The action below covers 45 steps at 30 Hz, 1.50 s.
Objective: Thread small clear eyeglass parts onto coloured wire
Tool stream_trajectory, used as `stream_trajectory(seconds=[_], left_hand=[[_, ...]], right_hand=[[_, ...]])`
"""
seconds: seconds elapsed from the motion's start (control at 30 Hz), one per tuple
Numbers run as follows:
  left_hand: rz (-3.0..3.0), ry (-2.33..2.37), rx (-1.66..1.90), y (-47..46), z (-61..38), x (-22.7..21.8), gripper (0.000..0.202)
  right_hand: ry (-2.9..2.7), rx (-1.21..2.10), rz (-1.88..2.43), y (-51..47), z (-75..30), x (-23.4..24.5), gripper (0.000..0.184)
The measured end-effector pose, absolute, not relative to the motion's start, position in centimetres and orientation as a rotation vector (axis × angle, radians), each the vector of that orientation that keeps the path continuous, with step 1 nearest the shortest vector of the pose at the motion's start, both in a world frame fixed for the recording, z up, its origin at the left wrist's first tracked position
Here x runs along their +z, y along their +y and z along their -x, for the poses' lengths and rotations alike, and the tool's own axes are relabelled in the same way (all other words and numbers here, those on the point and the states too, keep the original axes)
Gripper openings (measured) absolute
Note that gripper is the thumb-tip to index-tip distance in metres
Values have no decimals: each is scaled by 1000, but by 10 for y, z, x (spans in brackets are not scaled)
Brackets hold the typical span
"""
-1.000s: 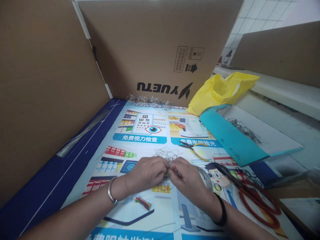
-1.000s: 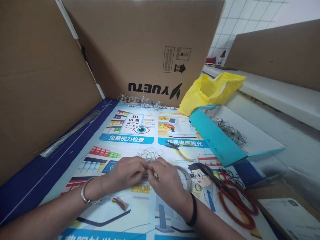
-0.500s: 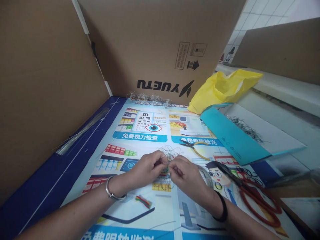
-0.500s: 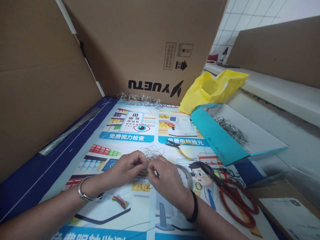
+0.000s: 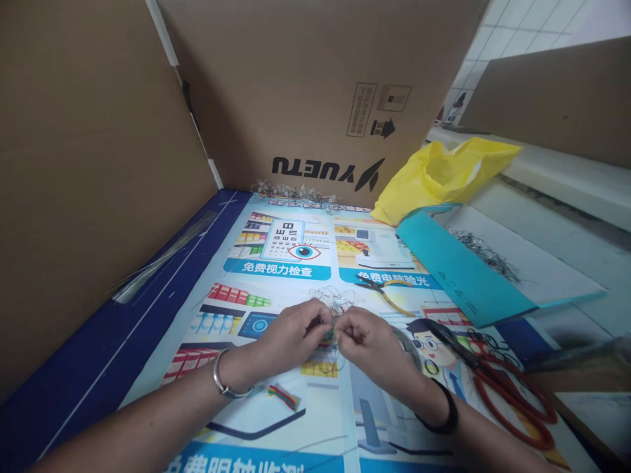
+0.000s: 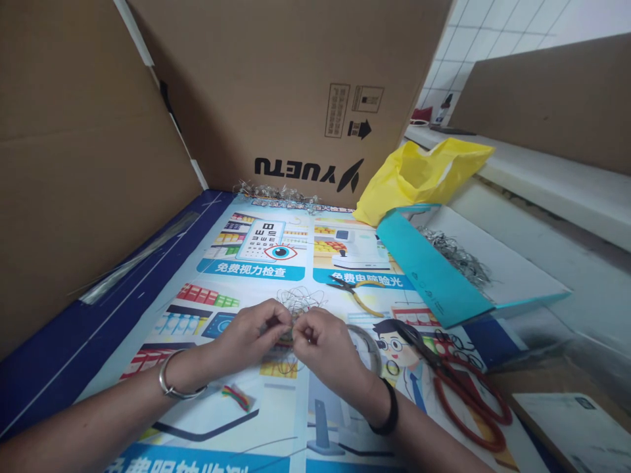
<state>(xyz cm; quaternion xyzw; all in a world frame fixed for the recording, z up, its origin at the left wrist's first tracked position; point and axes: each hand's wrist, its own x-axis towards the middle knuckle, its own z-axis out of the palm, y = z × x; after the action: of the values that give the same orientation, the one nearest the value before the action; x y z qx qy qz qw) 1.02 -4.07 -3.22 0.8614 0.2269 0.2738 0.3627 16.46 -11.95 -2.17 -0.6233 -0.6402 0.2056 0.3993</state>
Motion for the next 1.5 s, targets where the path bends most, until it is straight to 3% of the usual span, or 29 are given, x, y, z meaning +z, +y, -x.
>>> stream_trajectory(seconds=[0.27, 0.67, 1.03, 1.5], left_hand=[[-2306, 523, 732, -39, -11, -32, 11], [-2471, 355, 805, -35, -9, -32, 18], [-2494, 456, 677, -36, -10, -30, 13], [-2446, 441, 655, -34, -8, -29, 9]], right_hand=[[-1407, 848, 1554, -119, -164, -18, 9], [-1401, 833, 1585, -119, -164, -17, 9], [-1504, 621, 1683, -120, -164, -20, 12], [-1508, 614, 1678, -120, -164, -21, 12]])
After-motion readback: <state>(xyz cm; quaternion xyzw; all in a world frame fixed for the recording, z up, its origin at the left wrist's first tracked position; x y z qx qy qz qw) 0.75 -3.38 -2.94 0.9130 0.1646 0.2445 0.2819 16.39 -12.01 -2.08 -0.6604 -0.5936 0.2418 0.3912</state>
